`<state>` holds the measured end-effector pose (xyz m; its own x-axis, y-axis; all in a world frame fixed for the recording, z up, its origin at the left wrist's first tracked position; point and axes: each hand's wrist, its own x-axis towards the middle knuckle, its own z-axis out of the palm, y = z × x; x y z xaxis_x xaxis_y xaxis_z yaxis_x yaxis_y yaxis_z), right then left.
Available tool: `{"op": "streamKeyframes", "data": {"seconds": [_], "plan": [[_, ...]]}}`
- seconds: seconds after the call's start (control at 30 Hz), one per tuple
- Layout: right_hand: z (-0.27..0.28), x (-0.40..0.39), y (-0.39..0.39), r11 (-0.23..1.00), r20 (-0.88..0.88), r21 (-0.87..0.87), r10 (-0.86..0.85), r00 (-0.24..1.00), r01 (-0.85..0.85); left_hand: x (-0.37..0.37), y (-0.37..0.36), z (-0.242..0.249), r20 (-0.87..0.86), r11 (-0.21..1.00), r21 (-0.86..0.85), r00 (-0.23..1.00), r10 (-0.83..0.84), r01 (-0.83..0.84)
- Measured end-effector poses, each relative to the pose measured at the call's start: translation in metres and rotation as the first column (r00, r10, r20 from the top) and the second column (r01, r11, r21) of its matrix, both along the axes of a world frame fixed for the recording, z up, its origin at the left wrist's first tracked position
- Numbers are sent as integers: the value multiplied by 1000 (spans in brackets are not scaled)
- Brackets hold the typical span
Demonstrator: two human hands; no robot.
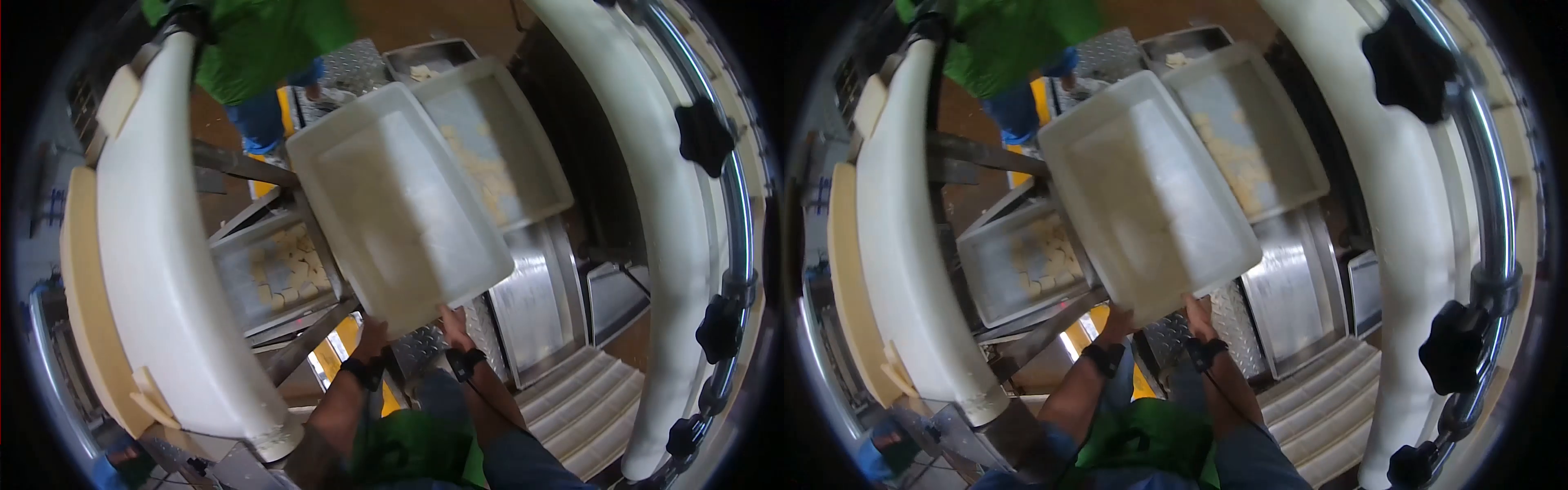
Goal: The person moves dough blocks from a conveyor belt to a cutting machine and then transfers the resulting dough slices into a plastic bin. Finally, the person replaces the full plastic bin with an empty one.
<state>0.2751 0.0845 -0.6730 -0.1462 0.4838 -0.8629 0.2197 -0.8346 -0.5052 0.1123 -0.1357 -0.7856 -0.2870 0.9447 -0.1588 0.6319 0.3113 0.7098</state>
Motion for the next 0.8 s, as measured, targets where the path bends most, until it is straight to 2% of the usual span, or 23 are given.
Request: {"op": "streamKeyframes", "data": {"seconds": [0.03,0.07,0.1,0.13,0.17,0.2,0.23,0.27,0.33,0.4,0.47,0.5,0.53,0.57,0.6,0.67,0.7,0.73,0.77,0.8], "plan": [[-9,8,-4,999,20,-13,45,999,-44,2,0,7,277,995,-50,956,98,-88],[-17,11,-6,1000,31,-10,20,999,-19,-1,7,16,517,980,-123,833,197,-156],[-27,12,-8,1000,28,-9,-17,999,18,4,32,59,635,904,-299,643,428,-306],[-41,14,-8,999,23,-8,-50,998,50,4,30,50,639,909,-298,647,416,-290],[-77,23,-13,997,-3,78,16,1000,-16,3,19,31,351,967,-210,911,215,-147],[-72,22,-11,997,1,76,1,1000,-1,4,11,17,-2,983,-179,1000,-30,29],[-58,15,-9,998,-28,-14,-55,998,54,-3,21,33,135,995,-89,990,-31,44],[-42,10,-8,989,-53,-105,-113,992,107,-6,27,53,-90,973,-159,979,-184,168],[-14,8,4,987,-28,-117,-112,993,108,-14,16,16,-163,802,-531,896,-414,274],[0,9,11,986,-6,-135,-104,995,102,-28,10,30,-187,816,-487,875,-446,312],[-7,18,7,978,-94,156,-125,988,138,-40,2,33,-207,822,-447,853,-479,353],[-20,20,-1,976,-90,155,-137,986,150,-44,-1,31,-165,791,-490,851,-498,368],[-70,30,-15,965,2,260,-45,999,43,-46,1,28,-124,760,-527,851,-510,379],[-100,33,-14,930,100,361,39,994,-72,-46,2,26,-188,764,-518,821,-540,384],[-80,30,-6,927,95,369,33,995,-66,-45,6,24,-197,767,-514,817,-542,385],[-11,23,8,998,-73,-2,-56,996,56,-46,6,19,-155,684,-601,779,-608,414],[1,25,10,999,-181,-14,-48,982,46,-47,-1,9,-175,706,-578,783,-597,410],[9,25,15,994,-76,-24,102,992,-104,-51,-8,-8,-195,730,-549,787,-585,407],[8,30,15,996,-78,-14,91,993,-92,-62,-5,-5,-99,698,-521,777,-622,492],[7,32,15,993,-103,5,119,988,-119,-58,-8,0,47,801,-537,958,-284,264]]}}
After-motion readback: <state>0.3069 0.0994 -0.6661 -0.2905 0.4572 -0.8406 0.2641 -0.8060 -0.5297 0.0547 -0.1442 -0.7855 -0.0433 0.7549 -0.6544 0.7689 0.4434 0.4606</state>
